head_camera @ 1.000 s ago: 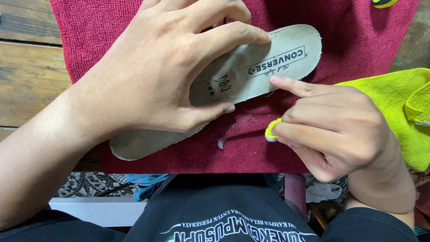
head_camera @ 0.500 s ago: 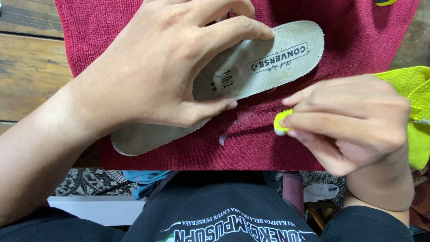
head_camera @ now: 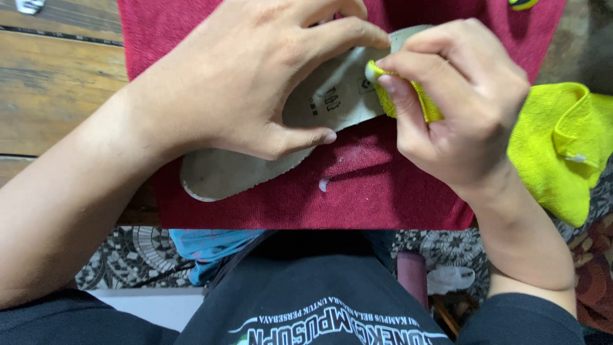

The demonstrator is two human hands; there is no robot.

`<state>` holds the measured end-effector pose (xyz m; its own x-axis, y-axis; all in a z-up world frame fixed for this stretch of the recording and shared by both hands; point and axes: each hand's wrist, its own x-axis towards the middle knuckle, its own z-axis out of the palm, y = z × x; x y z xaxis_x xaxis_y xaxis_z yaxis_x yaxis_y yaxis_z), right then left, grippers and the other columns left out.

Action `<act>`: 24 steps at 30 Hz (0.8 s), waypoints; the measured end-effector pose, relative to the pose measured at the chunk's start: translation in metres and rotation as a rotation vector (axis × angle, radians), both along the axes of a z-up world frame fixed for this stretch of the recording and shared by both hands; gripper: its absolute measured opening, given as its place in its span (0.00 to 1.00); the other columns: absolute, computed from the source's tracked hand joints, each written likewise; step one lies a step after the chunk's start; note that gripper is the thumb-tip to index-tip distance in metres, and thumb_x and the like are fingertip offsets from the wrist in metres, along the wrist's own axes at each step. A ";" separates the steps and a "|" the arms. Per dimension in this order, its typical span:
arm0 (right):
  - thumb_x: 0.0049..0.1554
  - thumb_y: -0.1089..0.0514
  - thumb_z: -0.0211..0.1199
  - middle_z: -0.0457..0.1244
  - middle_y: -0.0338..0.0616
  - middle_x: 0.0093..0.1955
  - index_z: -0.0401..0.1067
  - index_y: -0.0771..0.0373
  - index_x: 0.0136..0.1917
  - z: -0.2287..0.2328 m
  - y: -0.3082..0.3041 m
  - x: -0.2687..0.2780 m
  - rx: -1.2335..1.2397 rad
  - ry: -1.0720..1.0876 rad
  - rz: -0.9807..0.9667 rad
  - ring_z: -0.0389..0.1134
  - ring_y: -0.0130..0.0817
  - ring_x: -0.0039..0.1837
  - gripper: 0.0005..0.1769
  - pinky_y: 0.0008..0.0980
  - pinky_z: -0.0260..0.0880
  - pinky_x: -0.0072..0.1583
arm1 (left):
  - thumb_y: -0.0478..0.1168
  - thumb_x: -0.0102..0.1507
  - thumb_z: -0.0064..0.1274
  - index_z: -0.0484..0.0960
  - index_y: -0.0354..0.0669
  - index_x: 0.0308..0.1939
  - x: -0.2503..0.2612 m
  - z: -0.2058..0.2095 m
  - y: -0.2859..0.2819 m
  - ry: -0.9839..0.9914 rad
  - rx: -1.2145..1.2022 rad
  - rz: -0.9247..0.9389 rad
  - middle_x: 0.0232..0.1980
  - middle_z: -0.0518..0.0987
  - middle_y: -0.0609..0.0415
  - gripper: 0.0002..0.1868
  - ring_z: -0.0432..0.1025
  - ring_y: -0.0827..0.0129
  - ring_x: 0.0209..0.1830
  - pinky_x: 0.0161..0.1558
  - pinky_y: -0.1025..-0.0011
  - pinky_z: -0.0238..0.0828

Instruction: Cleaning a shoe insole by wiping it with a cloth and scrubbing it with a brush.

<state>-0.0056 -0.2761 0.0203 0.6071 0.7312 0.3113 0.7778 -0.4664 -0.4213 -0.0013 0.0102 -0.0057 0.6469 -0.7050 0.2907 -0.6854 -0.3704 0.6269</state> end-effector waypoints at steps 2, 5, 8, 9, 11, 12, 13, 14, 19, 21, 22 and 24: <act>0.80 0.74 0.69 0.70 0.64 0.54 0.81 0.80 0.57 -0.001 0.004 0.001 -0.009 -0.016 0.004 0.69 0.61 0.54 0.06 0.55 0.69 0.58 | 0.52 0.63 0.71 0.78 0.40 0.75 0.002 0.001 -0.001 -0.020 -0.037 -0.010 0.67 0.77 0.42 0.40 0.75 0.45 0.62 0.56 0.49 0.71; 0.79 0.74 0.67 0.70 0.63 0.53 0.80 0.79 0.56 -0.002 0.010 0.002 -0.029 -0.008 0.019 0.70 0.61 0.53 0.06 0.53 0.70 0.57 | 0.52 0.62 0.72 0.79 0.38 0.74 0.003 -0.004 0.000 -0.026 -0.072 -0.021 0.64 0.77 0.42 0.40 0.76 0.46 0.59 0.55 0.50 0.71; 0.78 0.76 0.66 0.70 0.65 0.54 0.79 0.80 0.56 -0.004 0.012 0.000 -0.031 0.029 0.029 0.72 0.61 0.53 0.05 0.53 0.70 0.56 | 0.51 0.63 0.72 0.79 0.37 0.73 -0.001 -0.008 0.001 -0.024 -0.083 0.002 0.65 0.78 0.44 0.39 0.76 0.46 0.60 0.54 0.51 0.71; 0.77 0.77 0.67 0.70 0.66 0.54 0.79 0.81 0.56 -0.004 0.012 0.000 -0.021 0.045 0.023 0.73 0.61 0.52 0.04 0.52 0.71 0.55 | 0.50 0.64 0.71 0.79 0.37 0.72 -0.001 -0.008 0.001 -0.034 -0.092 0.020 0.65 0.79 0.44 0.36 0.76 0.46 0.61 0.53 0.51 0.71; 0.76 0.76 0.67 0.70 0.64 0.53 0.79 0.79 0.54 -0.003 0.012 -0.003 -0.041 0.040 0.029 0.71 0.57 0.50 0.05 0.49 0.69 0.52 | 0.50 0.66 0.70 0.81 0.39 0.71 0.000 -0.005 -0.001 -0.045 -0.106 0.028 0.63 0.78 0.44 0.33 0.76 0.47 0.58 0.51 0.51 0.70; 0.76 0.74 0.66 0.71 0.61 0.52 0.80 0.77 0.53 -0.003 0.012 -0.005 -0.058 0.044 0.032 0.70 0.54 0.47 0.06 0.46 0.67 0.48 | 0.49 0.67 0.70 0.83 0.40 0.69 0.000 -0.004 -0.001 -0.047 -0.117 0.033 0.61 0.78 0.45 0.30 0.77 0.47 0.55 0.50 0.51 0.70; 0.76 0.74 0.66 0.71 0.61 0.52 0.80 0.77 0.53 -0.004 0.012 -0.001 -0.055 0.045 0.038 0.70 0.54 0.47 0.06 0.46 0.67 0.48 | 0.49 0.67 0.70 0.83 0.40 0.69 0.000 -0.004 0.000 -0.046 -0.114 0.039 0.61 0.78 0.45 0.30 0.77 0.47 0.55 0.50 0.51 0.70; 0.76 0.73 0.66 0.71 0.61 0.53 0.80 0.77 0.54 -0.004 0.010 -0.002 -0.069 0.051 0.039 0.70 0.54 0.47 0.06 0.46 0.66 0.49 | 0.48 0.68 0.71 0.82 0.39 0.70 0.000 -0.005 0.000 -0.036 -0.120 0.033 0.62 0.78 0.45 0.30 0.77 0.47 0.56 0.50 0.51 0.70; 0.75 0.73 0.67 0.71 0.57 0.50 0.79 0.73 0.52 0.000 0.010 -0.002 -0.070 0.109 0.077 0.69 0.50 0.44 0.07 0.44 0.64 0.45 | 0.52 0.69 0.70 0.83 0.43 0.69 0.002 -0.002 0.000 -0.032 -0.092 0.052 0.61 0.77 0.46 0.29 0.75 0.47 0.57 0.52 0.49 0.68; 0.75 0.72 0.67 0.71 0.53 0.49 0.79 0.71 0.52 0.001 0.007 -0.004 -0.089 0.122 0.112 0.71 0.49 0.45 0.07 0.44 0.65 0.45 | 0.48 0.65 0.71 0.81 0.41 0.70 0.001 -0.004 0.000 -0.011 -0.106 0.024 0.63 0.77 0.42 0.32 0.76 0.45 0.56 0.53 0.51 0.70; 0.75 0.72 0.67 0.71 0.53 0.49 0.79 0.71 0.52 0.002 0.007 -0.006 -0.089 0.128 0.109 0.71 0.49 0.45 0.07 0.44 0.65 0.45 | 0.48 0.65 0.71 0.81 0.41 0.70 0.000 -0.005 -0.001 -0.006 -0.107 0.021 0.63 0.77 0.42 0.32 0.76 0.45 0.56 0.53 0.51 0.70; 0.71 0.67 0.66 0.70 0.46 0.47 0.81 0.64 0.49 0.005 0.008 -0.006 -0.129 0.130 0.190 0.65 0.47 0.38 0.07 0.44 0.60 0.39 | 0.48 0.68 0.70 0.80 0.41 0.72 -0.001 -0.004 -0.002 0.002 -0.093 0.048 0.65 0.77 0.43 0.31 0.77 0.46 0.58 0.50 0.50 0.70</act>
